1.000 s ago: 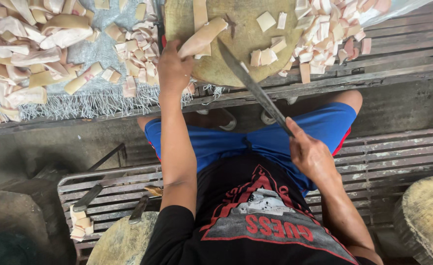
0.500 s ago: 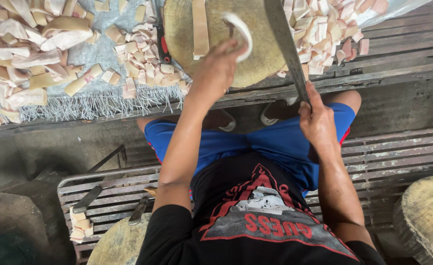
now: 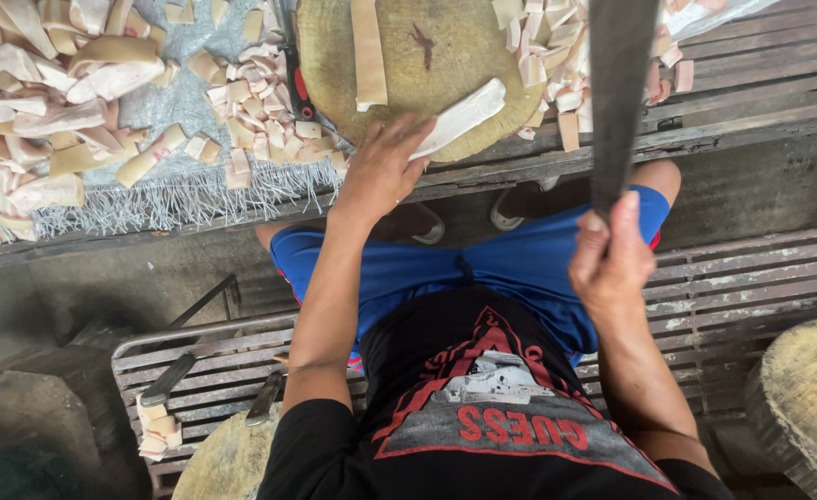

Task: The person sits cross-legged on a metal bench and uses a large knife to cut strips of pork skin on a round wooden cutting board. The person repeatedly slices the skin into smaller pieces and occasionally gathers the cut pieces with their hands.

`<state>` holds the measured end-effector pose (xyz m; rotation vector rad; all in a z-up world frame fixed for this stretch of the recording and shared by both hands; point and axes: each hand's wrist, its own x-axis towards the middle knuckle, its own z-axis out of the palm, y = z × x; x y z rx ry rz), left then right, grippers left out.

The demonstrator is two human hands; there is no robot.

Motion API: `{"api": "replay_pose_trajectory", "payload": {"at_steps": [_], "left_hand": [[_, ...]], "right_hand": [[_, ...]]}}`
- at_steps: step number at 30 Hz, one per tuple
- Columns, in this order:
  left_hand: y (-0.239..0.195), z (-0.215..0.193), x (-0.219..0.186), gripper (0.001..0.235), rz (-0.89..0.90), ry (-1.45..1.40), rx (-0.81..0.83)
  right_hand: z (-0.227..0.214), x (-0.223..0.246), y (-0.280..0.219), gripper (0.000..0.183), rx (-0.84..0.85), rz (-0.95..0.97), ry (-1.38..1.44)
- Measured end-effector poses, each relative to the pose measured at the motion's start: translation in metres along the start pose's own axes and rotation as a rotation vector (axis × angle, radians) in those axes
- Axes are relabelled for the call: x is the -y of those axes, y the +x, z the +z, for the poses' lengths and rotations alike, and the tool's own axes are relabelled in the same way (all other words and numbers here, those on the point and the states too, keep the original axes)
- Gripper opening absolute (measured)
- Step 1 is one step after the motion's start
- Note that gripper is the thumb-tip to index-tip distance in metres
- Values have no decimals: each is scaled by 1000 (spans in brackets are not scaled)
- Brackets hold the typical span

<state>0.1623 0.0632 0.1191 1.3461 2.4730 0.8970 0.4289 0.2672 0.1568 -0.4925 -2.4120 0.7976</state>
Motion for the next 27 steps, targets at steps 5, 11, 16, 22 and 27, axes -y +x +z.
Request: {"api": "replay_pose_trajectory", "payload": {"at_steps": [5,11,16,22,27], "left_hand": [[-10,-5,-2,49,-66,8,-15],[-2,10,0,27,-93,-43,-105],[6,17,-1,24,-98,-73,-95],[-4,-2,-6,38,-43,13,-82],[-26,-4,-3,36,-67,21,-81]], "right_hand": [[23,3,12,57,405,63,-338],[-6,9,6,48,154,157,-89],[19,11,4,58,229,15,-157],[8,10,12,60,304,12,-189],[4,13,-2,54,130,22,-18]]}}
